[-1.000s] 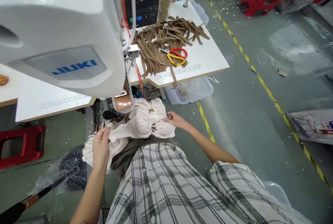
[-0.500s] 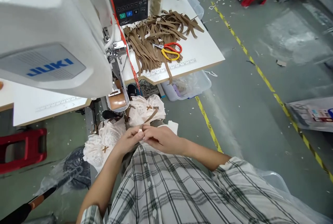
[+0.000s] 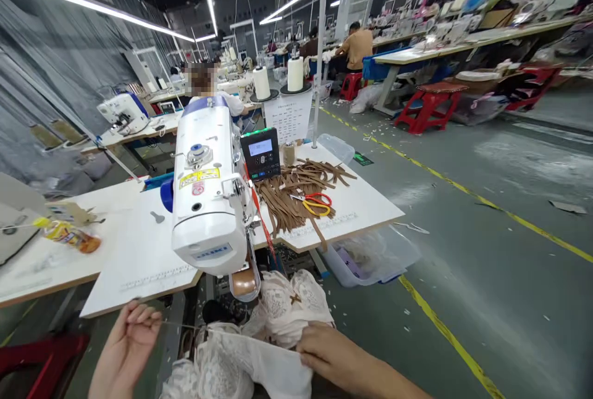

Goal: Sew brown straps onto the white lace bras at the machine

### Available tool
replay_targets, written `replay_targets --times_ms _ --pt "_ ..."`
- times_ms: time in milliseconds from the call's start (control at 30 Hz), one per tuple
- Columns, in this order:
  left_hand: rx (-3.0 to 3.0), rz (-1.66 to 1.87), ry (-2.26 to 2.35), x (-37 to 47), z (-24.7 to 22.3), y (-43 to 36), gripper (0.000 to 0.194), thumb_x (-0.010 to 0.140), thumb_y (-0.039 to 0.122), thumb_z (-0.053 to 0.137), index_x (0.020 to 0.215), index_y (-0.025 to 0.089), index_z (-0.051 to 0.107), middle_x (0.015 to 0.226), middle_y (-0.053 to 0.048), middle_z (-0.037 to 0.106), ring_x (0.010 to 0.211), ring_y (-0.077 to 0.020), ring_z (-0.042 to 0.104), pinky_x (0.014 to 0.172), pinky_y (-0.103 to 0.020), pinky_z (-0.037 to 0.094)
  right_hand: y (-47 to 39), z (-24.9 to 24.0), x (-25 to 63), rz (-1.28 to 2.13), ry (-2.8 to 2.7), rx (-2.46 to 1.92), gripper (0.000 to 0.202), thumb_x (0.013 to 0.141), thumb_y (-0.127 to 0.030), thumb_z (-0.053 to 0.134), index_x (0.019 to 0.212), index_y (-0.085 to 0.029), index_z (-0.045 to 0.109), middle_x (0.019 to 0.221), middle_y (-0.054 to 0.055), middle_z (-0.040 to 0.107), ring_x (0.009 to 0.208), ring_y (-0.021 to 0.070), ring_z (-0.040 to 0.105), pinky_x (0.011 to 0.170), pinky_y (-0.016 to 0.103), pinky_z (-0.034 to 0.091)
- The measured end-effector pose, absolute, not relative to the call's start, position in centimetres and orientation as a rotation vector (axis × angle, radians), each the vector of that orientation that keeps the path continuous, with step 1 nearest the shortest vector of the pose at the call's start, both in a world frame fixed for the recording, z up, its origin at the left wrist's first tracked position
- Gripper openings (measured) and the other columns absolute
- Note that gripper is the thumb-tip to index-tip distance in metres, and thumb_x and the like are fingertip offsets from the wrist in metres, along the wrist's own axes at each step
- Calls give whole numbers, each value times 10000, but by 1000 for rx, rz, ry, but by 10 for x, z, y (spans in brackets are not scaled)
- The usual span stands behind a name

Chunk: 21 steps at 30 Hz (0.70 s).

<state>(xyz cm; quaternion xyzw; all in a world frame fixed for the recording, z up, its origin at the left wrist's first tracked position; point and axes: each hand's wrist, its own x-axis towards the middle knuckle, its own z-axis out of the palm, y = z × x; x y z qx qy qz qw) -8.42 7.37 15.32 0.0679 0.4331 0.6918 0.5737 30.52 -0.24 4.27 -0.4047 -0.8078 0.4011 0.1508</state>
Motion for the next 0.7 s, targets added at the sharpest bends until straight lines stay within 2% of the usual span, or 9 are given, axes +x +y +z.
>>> replay_targets --times_ms 100,167,233,333,433,567,600,667,700 --pt "162 1737 1073 -122 164 79 158 790 43 510 762 196 481 538 87 408 402 -81 398 434 -192 404 -1 46 318 1245 -2178 -1183 189 942 -306 515 892 -218 675 1002 47 653 1011 186 574 952 325 414" --pt "188 1761 1112 -145 165 79 169 754 37 514 768 203 481 527 89 401 375 -78 363 416 -180 369 0 43 324 1347 -2060 -1202 172 919 -318 531 893 -210 663 1061 51 634 1032 189 569 932 318 431" --pt "222 1738 1120 -165 163 78 172 746 33 499 767 204 488 514 88 405 357 -76 349 408 -173 365 1 35 324 1428 -1928 -1267 205 913 -352 508 906 -202 648 1002 49 642 933 187 587 841 309 456" --pt "264 1682 1147 -174 160 74 150 777 53 500 766 203 515 471 91 385 325 -72 321 374 -161 343 3 25 317 1318 -1642 -1448 272 908 -408 472 1068 -233 605 871 30 635 794 194 581 705 307 447" --pt "355 1590 1234 -145 152 66 80 793 186 636 765 199 562 427 102 299 309 -57 244 333 -146 257 5 28 302 1110 -1490 -1533 289 929 -434 426 1103 -255 573 869 35 635 762 202 581 685 317 434" --pt "618 1160 1373 -59 124 45 361 655 481 820 822 212 645 456 106 264 364 -47 212 373 -163 191 12 50 273 1249 -1722 -1353 186 870 -297 513 940 -225 669 922 33 698 847 198 615 738 291 424" --pt "702 1068 1393 -36 115 39 424 619 551 826 795 208 651 455 106 247 377 -45 195 389 -171 168 14 56 266 1306 -1763 -1294 192 851 -278 535 949 -222 691 943 29 711 856 192 619 737 278 422" --pt "940 827 1409 3 97 28 462 653 639 771 769 203 670 454 90 263 412 -60 199 430 -205 177 18 65 254 1347 -1800 -1208 233 854 -334 568 991 -215 715 952 29 721 830 180 614 721 261 419" --pt "1091 744 1408 18 90 23 482 662 671 744 739 199 684 469 63 337 436 -79 262 452 -227 225 21 69 251 1338 -1806 -1173 278 858 -394 586 1020 -211 718 958 33 721 822 177 609 719 258 419"
